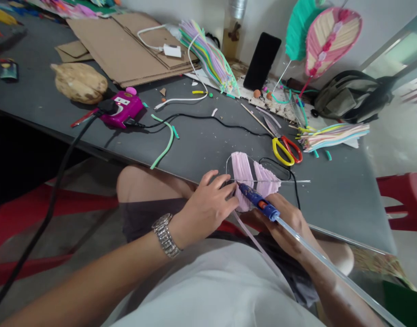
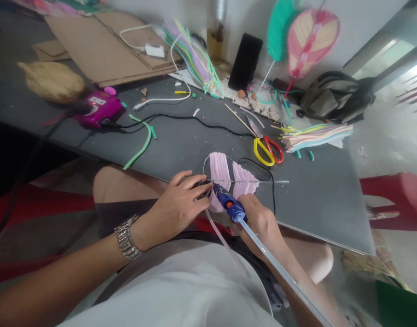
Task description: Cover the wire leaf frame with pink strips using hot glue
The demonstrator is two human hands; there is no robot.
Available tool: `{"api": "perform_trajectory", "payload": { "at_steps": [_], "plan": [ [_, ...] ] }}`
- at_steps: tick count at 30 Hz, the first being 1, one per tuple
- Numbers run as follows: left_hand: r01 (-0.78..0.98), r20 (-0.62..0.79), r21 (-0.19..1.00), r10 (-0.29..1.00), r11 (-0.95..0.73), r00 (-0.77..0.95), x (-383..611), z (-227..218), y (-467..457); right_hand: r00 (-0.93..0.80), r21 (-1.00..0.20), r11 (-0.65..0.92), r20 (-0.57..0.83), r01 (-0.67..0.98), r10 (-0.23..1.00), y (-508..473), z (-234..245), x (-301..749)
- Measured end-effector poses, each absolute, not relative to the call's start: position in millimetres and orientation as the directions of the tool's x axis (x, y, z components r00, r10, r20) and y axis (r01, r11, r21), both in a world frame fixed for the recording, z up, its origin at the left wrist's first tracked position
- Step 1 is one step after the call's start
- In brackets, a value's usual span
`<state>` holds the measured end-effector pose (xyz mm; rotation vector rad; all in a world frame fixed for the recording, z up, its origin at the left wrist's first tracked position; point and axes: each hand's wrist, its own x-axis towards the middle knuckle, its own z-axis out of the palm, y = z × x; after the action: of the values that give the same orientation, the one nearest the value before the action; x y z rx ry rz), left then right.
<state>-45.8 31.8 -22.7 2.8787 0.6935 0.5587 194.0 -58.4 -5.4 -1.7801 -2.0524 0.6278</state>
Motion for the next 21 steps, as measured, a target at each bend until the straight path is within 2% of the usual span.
{"api": "perform_trajectory", "payload": {
  "at_steps": [16, 21],
  "plan": [
    [0.410, 0.309, 0.191, 0.451, -0.892, 0.837, -44.5, -20.0, 34.6, -0.136, -0.512, 0.122, 0.010, 0.850, 0.991, -57.2, -1.2, 188.1],
    [0.415, 0.294, 0.194, 0.456, -0.889, 0.840, -43.7, -20.1, 34.3, -0.171, -0.454, 0.169, 0.038, 0.875, 0.985, -56.0, 1.5, 184.6]
  ]
}}
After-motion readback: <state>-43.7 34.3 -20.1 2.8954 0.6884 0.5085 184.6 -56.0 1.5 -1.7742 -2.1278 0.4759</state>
